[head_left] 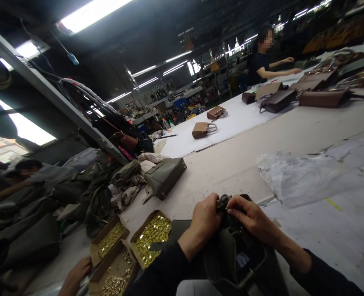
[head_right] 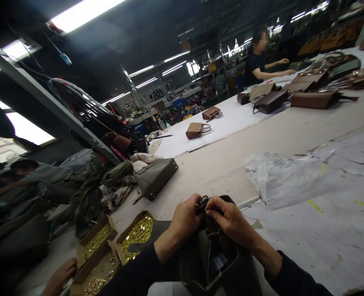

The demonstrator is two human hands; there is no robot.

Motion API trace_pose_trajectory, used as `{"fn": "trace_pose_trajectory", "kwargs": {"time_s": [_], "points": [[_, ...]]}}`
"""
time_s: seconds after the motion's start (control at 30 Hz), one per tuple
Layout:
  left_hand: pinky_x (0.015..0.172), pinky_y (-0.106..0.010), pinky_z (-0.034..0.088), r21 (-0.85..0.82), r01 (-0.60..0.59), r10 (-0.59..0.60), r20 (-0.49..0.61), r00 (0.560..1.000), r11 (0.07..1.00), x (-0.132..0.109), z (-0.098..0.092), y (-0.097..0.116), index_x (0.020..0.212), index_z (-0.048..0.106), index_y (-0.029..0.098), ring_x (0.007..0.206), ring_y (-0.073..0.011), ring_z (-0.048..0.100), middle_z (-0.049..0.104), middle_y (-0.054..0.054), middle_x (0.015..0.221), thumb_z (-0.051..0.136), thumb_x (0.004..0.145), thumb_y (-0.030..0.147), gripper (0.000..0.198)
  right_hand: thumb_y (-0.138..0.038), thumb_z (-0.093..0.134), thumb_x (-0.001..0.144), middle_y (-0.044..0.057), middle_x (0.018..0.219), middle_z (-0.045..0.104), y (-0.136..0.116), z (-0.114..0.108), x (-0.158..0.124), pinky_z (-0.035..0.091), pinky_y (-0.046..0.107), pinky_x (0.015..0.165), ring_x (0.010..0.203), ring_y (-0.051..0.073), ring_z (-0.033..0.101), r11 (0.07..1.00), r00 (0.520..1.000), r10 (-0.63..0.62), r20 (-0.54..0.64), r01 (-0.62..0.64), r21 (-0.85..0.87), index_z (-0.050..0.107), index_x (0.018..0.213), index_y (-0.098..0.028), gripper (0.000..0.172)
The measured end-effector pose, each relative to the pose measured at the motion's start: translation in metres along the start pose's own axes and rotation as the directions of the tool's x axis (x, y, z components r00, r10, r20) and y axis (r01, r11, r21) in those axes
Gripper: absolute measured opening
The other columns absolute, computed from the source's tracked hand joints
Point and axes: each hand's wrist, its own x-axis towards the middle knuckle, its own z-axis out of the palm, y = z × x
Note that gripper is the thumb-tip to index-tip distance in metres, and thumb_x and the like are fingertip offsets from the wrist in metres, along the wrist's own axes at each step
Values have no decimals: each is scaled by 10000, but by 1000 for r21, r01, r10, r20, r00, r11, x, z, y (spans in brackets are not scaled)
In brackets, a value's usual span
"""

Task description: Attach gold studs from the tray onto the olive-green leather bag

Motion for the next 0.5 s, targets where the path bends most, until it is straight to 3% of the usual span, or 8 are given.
{"fn": "trace_pose_trajectory", "kwargs": {"time_s": [0.1,0.2,0.37,0.5], "points": [[726,-356,502,233,6,-15,37,999,972,11,-8,8,1155,623,185,871,-350,740,772,-135,936,698,868,278,311,-334,584,1006,-8,802,576,2,-2,-1,454,296,695,748,183,540,999,1000,-9,-22,10,31,601,923,-219,143],[705,-354,499,291,7,-4,-13,1000,957,17,-9,12,1134,606,195,871,-352,741,766,-122,961,724,871,397,352,-345,580,1014,-10,814,574,6,-3,-3,455,291,704,755,178,540,998,998,-17,-59,20,54,600,926,-218,155],[718,-338,541,394,-95,141,-88,986,914,20,2,5,1075,599,203,870,-281,733,734,-72,1037,673,880,227,210,-346,586,1003,-15,808,567,13,-1,-4,452,288,696,748,175,533,996,996,-24,-82,31,80,592,914,-222,153],[798,-352,599,378,-260,338,-156,928,889,23,12,-8,1088,584,190,914,-260,727,728,-74,1040,652,873,149,229,-320,579,999,-14,810,582,15,-1,-3,453,289,706,753,177,541,997,995,-44,-93,50,60,596,918,-228,124]]}}
